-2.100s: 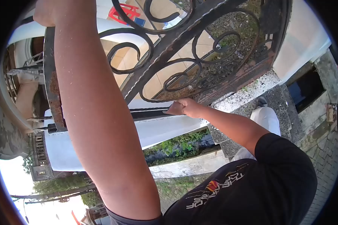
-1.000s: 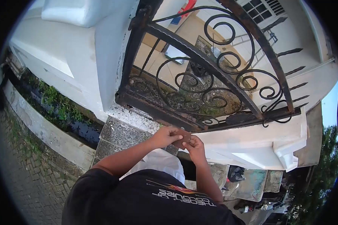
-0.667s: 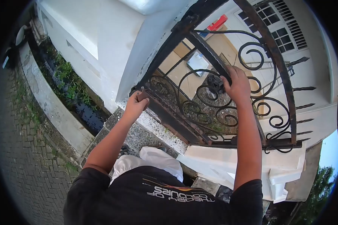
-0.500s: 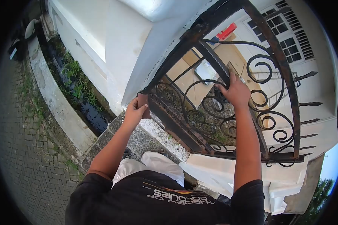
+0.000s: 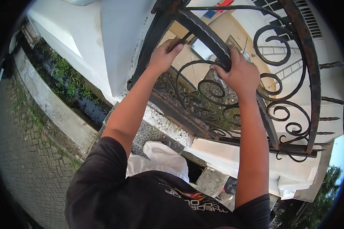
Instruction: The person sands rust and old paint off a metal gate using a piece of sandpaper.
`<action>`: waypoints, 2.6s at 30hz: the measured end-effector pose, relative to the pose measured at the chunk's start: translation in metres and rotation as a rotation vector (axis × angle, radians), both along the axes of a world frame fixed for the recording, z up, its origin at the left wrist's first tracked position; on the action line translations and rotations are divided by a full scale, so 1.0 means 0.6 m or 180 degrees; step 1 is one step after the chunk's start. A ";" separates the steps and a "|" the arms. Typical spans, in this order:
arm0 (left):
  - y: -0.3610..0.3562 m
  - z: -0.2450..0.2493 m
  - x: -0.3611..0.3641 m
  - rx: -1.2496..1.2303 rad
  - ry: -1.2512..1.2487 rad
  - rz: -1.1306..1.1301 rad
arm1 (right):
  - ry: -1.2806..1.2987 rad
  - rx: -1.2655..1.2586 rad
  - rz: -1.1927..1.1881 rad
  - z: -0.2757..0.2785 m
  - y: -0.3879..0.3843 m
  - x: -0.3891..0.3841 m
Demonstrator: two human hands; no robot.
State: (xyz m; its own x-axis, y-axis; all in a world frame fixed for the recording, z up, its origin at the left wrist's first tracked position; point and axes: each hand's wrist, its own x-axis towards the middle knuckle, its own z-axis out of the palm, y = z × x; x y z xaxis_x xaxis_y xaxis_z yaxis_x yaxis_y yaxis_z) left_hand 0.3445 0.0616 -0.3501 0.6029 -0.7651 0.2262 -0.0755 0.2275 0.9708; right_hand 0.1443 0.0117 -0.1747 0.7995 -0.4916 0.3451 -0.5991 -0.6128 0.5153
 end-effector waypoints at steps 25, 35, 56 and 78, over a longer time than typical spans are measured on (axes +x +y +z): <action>0.091 -0.194 -0.022 0.0556 0.0569 0.1447 | -0.0007 -0.0128 -0.0073 0.000 0.003 0.006; 0.073 -0.315 -0.009 0.1081 0.2121 0.0984 | -0.0087 -0.0211 0.0119 -0.004 -0.002 0.005; -0.007 -0.254 -0.124 -0.0490 0.4822 0.0638 | -0.0092 -0.0349 0.0064 -0.010 -0.012 0.000; -0.025 -0.346 -0.131 0.0330 0.4638 0.1176 | -0.0044 -0.0417 0.0107 -0.013 -0.004 -0.002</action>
State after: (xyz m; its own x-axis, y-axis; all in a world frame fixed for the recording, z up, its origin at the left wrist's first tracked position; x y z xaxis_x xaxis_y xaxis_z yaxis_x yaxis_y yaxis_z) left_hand 0.2659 0.0465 -0.5578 0.4028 -0.4989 -0.7674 0.9055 0.3394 0.2547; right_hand 0.1434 0.0094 -0.1823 0.8095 -0.4146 0.4157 -0.5871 -0.5606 0.5840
